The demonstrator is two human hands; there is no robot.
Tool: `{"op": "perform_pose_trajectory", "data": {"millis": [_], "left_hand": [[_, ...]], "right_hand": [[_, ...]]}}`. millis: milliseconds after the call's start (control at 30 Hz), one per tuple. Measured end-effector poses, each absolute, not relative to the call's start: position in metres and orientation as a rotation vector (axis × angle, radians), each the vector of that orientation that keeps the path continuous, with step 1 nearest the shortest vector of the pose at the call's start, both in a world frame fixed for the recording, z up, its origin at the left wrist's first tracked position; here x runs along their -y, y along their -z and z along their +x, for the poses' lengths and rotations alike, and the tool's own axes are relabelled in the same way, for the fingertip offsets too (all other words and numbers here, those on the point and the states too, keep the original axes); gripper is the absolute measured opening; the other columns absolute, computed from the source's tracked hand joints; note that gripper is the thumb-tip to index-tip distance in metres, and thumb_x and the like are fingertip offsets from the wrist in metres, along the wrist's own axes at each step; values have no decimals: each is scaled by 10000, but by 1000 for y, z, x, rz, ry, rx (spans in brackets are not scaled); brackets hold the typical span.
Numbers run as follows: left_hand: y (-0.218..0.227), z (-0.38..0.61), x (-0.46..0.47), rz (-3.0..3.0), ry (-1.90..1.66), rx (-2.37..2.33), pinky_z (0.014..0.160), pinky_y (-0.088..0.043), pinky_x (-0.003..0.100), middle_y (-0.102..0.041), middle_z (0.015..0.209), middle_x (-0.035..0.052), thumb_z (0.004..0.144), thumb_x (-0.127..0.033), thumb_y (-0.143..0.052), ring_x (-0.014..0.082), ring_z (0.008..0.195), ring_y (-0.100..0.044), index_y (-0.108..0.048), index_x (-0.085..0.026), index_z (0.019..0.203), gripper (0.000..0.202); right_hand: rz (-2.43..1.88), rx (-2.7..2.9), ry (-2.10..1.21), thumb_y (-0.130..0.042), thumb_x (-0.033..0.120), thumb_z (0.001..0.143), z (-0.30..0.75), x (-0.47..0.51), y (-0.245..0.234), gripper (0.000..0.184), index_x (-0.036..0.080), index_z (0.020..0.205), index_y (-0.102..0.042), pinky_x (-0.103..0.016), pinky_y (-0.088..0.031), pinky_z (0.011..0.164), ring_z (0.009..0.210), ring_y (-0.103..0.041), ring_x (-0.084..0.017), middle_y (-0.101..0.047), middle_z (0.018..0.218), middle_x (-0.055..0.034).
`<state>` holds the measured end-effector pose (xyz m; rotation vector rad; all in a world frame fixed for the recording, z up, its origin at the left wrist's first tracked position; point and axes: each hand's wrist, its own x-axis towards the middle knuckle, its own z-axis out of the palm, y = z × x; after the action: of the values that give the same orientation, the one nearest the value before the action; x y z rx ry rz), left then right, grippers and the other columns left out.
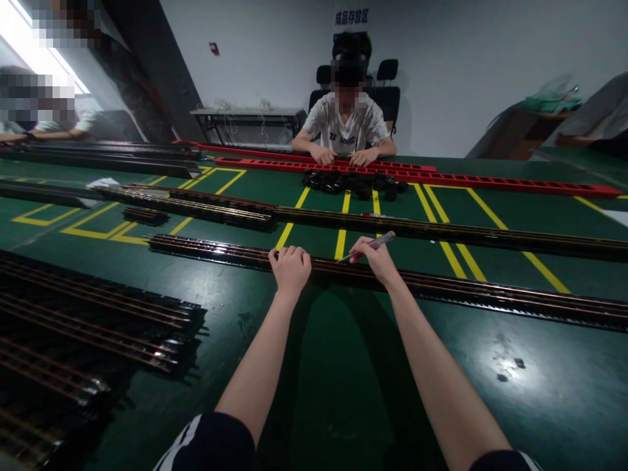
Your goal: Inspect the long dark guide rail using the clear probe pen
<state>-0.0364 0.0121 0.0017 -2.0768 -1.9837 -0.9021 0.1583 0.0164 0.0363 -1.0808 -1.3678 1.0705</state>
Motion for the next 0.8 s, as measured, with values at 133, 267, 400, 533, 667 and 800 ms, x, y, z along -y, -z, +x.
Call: {"op": "perform_pose_trajectory", "data": {"millis": [133,267,400,533,667,800], "left_hand": [[-2,-29,-8,-2123,934,1910,1021,-261,467,-715,935,67,897,-246,-367,226,939,-602,-683,-193,784,340],[-3,-13,-2,-2187,965,1801,1037,-262,464,-714,967,61,901,-244,-377,225,970,-598,-691,-197,807,331],[-3,-3,1,-2270,911,1729,1027,-297,433,-715,944,63,905,-231,-371,216,938,-607,-692,-184,840,331],[-3,-3,0,-2284,845,1725,976,-342,425,-716,902,67,914,-235,-359,219,883,-615,-688,-179,837,343],[-3,-4,0,-2280,844,1715,960,-348,423,-716,890,67,919,-245,-358,217,868,-616,-684,-184,822,346],[-3,-5,-1,-2279,843,1715,956,-347,420,-716,895,65,925,-250,-349,212,866,-616,-683,-184,819,357]], "right_hand": [[-1066,1364,-1073,-550,273,688,159,-17,-35,176,180,544,-587,-279,-485,573,488,-573,-126,-595,494,8],[-1068,1361,-1071,-545,267,683,159,-17,-35,171,179,543,-590,-276,-482,564,482,-571,-126,-592,490,8],[-1069,1357,-1070,-546,265,678,158,-18,-35,171,180,536,-587,-273,-478,562,483,-577,-128,-595,491,7],[-1065,1349,-1068,-547,262,661,158,-19,-35,165,181,520,-579,-271,-470,558,470,-569,-127,-585,473,10],[-1081,1346,-1056,-541,258,652,159,-18,-36,164,181,513,-582,-274,-466,560,473,-571,-132,-585,472,7],[-1082,1340,-1045,-535,260,658,159,-18,-36,171,184,511,-580,-276,-466,558,472,-566,-130,-581,471,10]]}}
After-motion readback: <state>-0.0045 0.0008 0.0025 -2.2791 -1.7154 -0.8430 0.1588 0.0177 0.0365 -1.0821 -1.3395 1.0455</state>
